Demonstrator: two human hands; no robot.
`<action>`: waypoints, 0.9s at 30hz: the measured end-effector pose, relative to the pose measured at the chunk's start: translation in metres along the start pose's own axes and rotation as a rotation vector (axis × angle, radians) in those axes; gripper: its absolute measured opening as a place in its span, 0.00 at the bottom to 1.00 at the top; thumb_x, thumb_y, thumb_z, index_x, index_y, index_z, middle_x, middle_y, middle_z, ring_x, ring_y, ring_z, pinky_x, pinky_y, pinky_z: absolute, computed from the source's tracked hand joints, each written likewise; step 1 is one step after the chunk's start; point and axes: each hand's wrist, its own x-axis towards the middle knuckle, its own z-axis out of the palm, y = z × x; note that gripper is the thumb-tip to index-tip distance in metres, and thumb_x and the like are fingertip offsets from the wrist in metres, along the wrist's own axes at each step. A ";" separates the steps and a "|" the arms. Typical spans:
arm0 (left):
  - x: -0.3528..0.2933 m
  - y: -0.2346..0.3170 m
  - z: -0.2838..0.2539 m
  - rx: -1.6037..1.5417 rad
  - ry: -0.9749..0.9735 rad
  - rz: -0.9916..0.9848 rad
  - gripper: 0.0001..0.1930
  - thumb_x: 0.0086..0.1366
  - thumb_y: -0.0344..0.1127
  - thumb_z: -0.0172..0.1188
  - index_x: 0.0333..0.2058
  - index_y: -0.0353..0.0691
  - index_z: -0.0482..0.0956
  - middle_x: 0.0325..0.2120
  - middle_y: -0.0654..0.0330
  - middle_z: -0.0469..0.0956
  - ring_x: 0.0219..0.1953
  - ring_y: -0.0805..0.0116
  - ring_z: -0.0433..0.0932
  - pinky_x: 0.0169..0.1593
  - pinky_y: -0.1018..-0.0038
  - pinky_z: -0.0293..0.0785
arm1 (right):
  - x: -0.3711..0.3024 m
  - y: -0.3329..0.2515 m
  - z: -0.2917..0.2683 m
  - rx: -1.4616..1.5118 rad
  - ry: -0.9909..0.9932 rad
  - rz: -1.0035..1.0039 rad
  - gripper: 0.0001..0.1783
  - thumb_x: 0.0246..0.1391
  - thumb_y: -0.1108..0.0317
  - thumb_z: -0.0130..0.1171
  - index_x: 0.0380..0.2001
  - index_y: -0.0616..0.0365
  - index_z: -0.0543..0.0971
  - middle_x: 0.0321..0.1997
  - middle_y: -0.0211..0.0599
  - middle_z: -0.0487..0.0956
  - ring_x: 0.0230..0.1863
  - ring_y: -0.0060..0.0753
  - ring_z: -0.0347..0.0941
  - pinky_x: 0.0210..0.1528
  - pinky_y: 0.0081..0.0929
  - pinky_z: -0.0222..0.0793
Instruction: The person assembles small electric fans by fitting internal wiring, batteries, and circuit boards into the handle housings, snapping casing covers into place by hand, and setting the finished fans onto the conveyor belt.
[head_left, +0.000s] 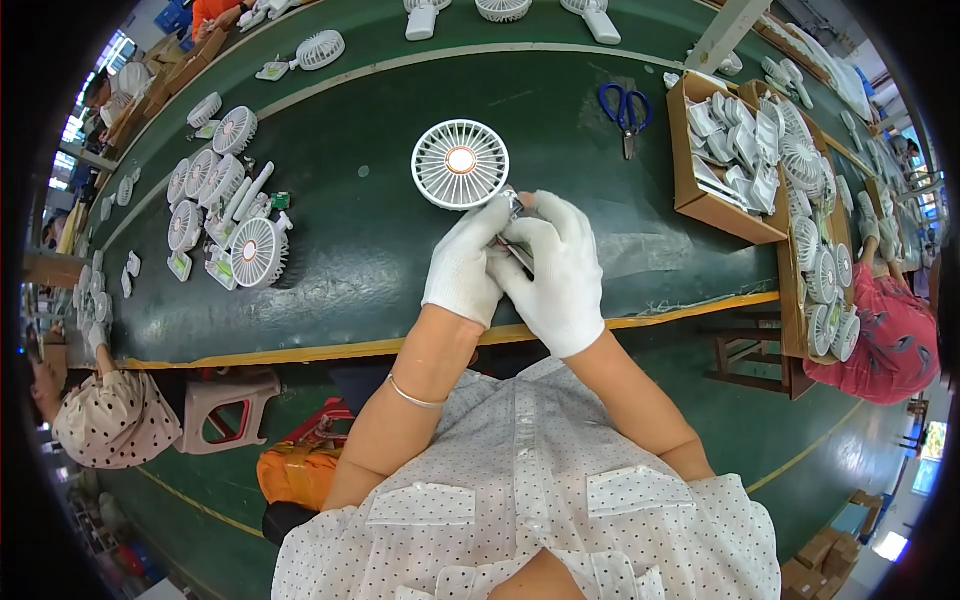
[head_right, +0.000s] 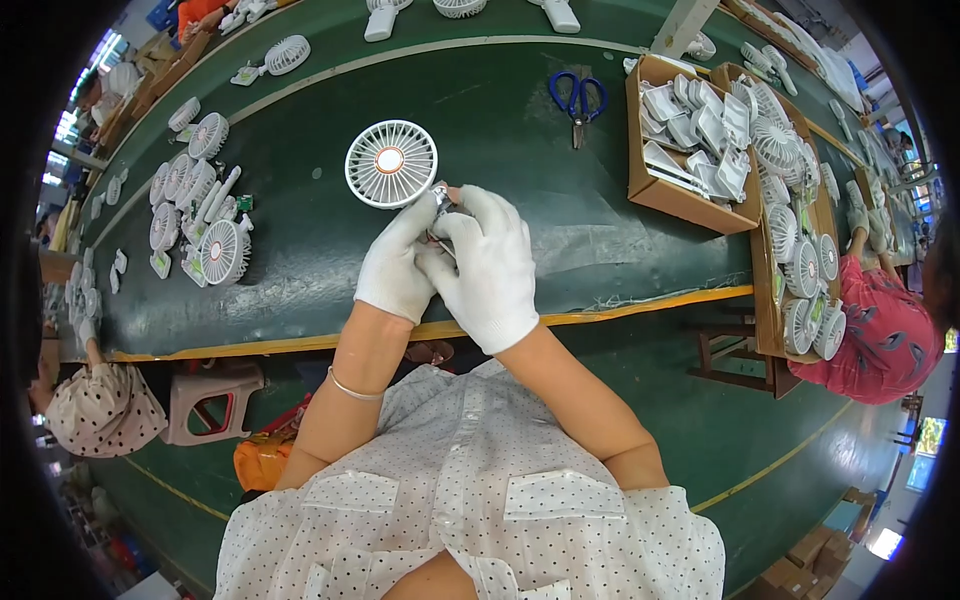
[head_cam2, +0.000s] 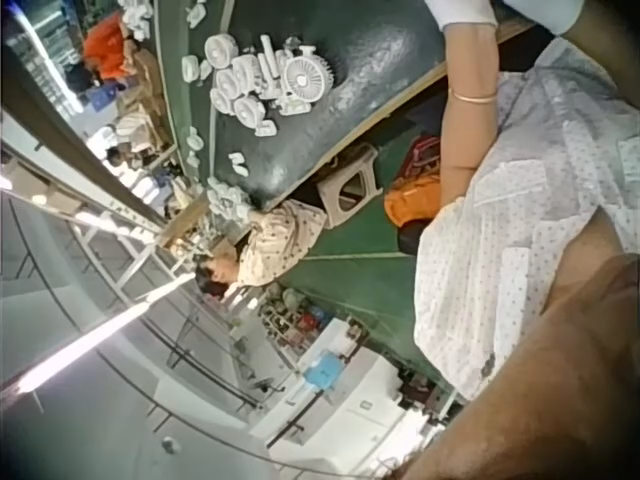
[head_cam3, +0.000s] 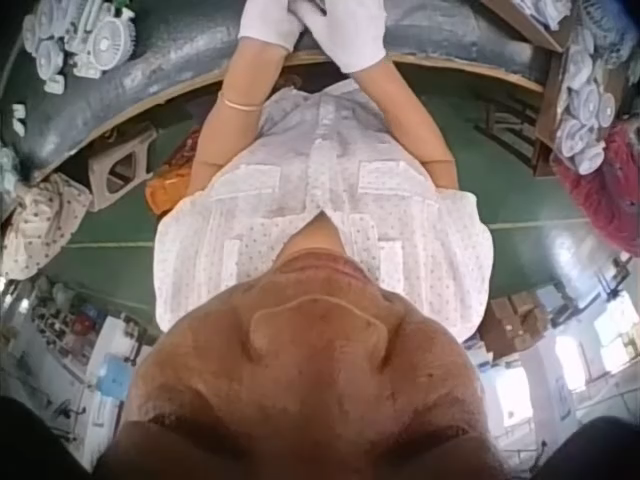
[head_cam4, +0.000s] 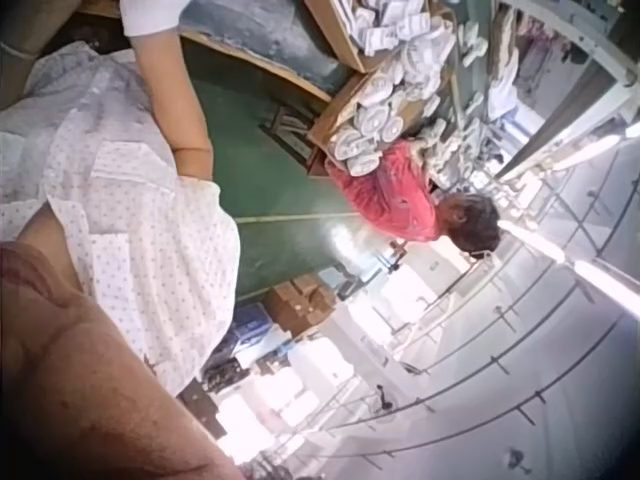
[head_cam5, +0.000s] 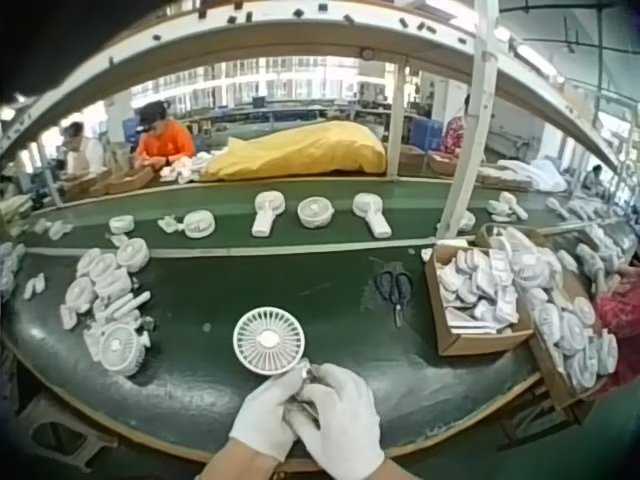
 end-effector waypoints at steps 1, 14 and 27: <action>0.002 -0.003 -0.004 -0.015 -0.014 0.012 0.17 0.72 0.32 0.56 0.54 0.29 0.75 0.46 0.55 0.78 0.48 0.68 0.77 0.53 0.73 0.75 | 0.001 0.005 0.005 0.004 0.017 -0.038 0.16 0.44 0.72 0.70 0.38 0.55 0.79 0.54 0.45 0.77 0.55 0.53 0.73 0.57 0.41 0.70; -0.008 -0.002 -0.001 0.129 -0.059 0.028 0.19 0.75 0.35 0.52 0.57 0.26 0.70 0.49 0.52 0.76 0.49 0.66 0.78 0.54 0.67 0.76 | 0.005 0.016 -0.002 0.528 -0.056 0.479 0.09 0.51 0.76 0.62 0.38 0.62 0.79 0.55 0.41 0.78 0.50 0.30 0.77 0.50 0.24 0.73; -0.018 -0.005 0.004 0.679 -0.035 0.107 0.19 0.67 0.30 0.56 0.56 0.34 0.76 0.29 0.68 0.75 0.20 0.86 0.62 0.22 0.83 0.59 | 0.014 0.032 -0.018 0.632 -0.208 0.633 0.10 0.51 0.78 0.61 0.39 0.67 0.78 0.48 0.40 0.81 0.46 0.21 0.78 0.47 0.21 0.76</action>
